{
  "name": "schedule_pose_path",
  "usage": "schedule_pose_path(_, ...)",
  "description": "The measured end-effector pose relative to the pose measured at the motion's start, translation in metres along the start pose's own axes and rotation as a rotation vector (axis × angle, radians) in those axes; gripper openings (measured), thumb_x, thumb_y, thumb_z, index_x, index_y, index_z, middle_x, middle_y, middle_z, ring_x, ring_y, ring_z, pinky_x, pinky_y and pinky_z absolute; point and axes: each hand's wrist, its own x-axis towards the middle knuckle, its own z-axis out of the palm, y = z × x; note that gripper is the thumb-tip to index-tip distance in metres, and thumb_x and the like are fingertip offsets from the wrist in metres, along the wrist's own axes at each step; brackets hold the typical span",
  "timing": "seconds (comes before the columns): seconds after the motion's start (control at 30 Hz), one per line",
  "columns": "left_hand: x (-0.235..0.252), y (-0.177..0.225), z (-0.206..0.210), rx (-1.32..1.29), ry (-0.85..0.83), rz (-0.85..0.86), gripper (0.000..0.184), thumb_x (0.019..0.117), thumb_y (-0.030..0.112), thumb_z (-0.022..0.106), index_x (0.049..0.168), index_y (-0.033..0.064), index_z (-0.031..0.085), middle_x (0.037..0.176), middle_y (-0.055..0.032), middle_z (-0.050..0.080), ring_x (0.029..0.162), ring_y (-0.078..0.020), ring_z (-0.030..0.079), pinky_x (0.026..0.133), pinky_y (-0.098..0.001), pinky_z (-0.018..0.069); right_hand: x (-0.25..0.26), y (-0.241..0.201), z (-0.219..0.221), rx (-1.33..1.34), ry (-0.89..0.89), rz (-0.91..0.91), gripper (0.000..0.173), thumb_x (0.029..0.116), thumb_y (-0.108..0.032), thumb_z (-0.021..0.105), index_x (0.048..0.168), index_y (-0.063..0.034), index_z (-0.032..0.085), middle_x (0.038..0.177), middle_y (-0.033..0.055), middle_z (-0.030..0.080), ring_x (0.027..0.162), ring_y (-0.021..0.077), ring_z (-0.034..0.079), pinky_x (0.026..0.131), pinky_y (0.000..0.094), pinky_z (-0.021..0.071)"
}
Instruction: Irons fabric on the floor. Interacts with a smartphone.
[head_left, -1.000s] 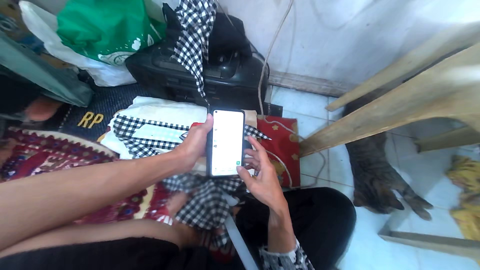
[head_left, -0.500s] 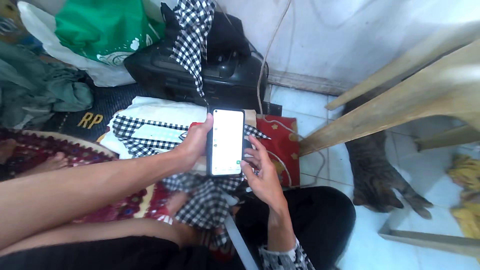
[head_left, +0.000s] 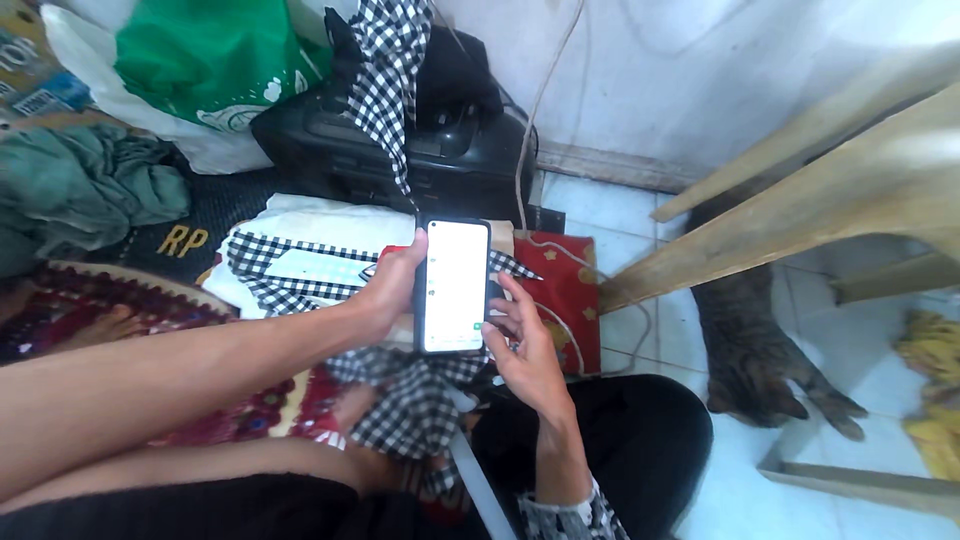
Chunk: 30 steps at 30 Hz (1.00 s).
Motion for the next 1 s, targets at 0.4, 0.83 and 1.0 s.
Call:
schedule_pose_path(0.4, 0.015, -0.017, -0.014, 0.005, -0.071, 0.087, 0.069, 0.1078, 0.059, 0.021, 0.132, 0.0069, 0.059, 0.110, -0.0122, 0.073, 0.098, -0.0251, 0.073, 0.082, -0.0466, 0.0608, 0.000, 0.001, 0.000, -0.011, -0.002, -0.010, 0.063, 0.0994, -0.012, 0.059, 0.158, -0.0126, 0.037, 0.137, 0.0142, 0.062, 0.105, 0.0154, 0.070, 0.088, 0.0313, 0.0593)
schedule_pose_path(0.83, 0.001, -0.007, -0.012, 0.040, -0.041, 0.050, 0.072, 0.1050, 0.065, 0.021, 0.129, 0.0099, 0.060, 0.108, -0.0099, 0.073, 0.094, -0.0209, 0.072, 0.081, -0.0429, 0.0599, 0.003, 0.000, 0.005, 0.024, 0.009, -0.017, 0.062, 0.0985, -0.011, 0.059, 0.157, -0.0127, 0.039, 0.131, 0.0135, 0.065, 0.104, 0.0149, 0.071, 0.087, 0.0303, 0.0597)
schedule_pose_path(1.0, -0.001, -0.001, -0.006, 0.001, -0.025, 0.046, 0.066, 0.1092, 0.055, 0.019, 0.129, 0.0043, 0.057, 0.103, -0.0126, 0.070, 0.090, -0.0202, 0.069, 0.077, -0.0399, 0.0578, 0.004, -0.001, 0.007, 0.019, 0.014, -0.047, 0.062, 0.0976, -0.011, 0.059, 0.156, -0.0044, 0.039, 0.134, 0.0172, 0.064, 0.107, 0.0157, 0.070, 0.088, 0.0290, 0.0597)
